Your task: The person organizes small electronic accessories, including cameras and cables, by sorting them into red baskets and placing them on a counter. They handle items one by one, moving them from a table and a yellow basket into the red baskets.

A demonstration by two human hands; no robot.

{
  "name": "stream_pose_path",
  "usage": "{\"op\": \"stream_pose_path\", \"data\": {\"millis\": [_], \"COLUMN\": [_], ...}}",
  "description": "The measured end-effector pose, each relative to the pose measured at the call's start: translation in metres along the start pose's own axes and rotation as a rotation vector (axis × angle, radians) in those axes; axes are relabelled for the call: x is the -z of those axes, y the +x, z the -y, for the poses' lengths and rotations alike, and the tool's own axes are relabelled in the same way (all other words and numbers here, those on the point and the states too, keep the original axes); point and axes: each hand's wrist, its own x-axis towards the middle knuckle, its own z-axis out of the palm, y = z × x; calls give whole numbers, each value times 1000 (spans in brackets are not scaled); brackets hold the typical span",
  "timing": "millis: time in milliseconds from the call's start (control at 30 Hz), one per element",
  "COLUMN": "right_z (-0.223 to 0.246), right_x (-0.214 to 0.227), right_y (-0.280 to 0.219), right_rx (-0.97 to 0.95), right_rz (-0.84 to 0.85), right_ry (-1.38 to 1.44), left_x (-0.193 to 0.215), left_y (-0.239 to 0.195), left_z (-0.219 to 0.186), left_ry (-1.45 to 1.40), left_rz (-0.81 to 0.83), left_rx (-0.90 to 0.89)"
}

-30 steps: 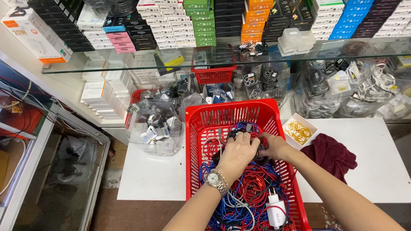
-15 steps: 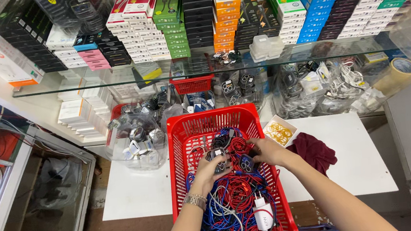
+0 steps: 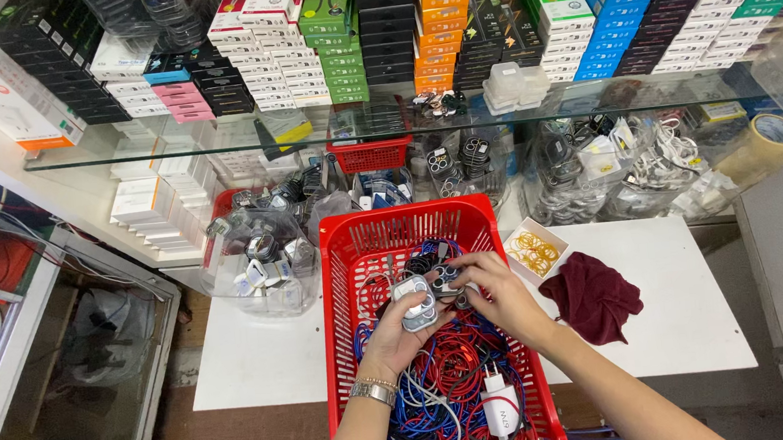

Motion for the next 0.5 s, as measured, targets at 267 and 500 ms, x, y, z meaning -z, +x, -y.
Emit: {"op": "stream_pose_path", "data": {"millis": [267, 500], "right_z": [-11, 1], "right_x": [16, 28], "right_y": [25, 29], "right_rx": [-498, -557], "right_rz": [189, 235], "right_ry": [467, 694], "left_x": [-10, -10], "left_y": [-17, -16], "left_z": [-25, -29], "left_ry": [343, 160], "left_rz": [121, 98], "left_rx": [37, 18]}}
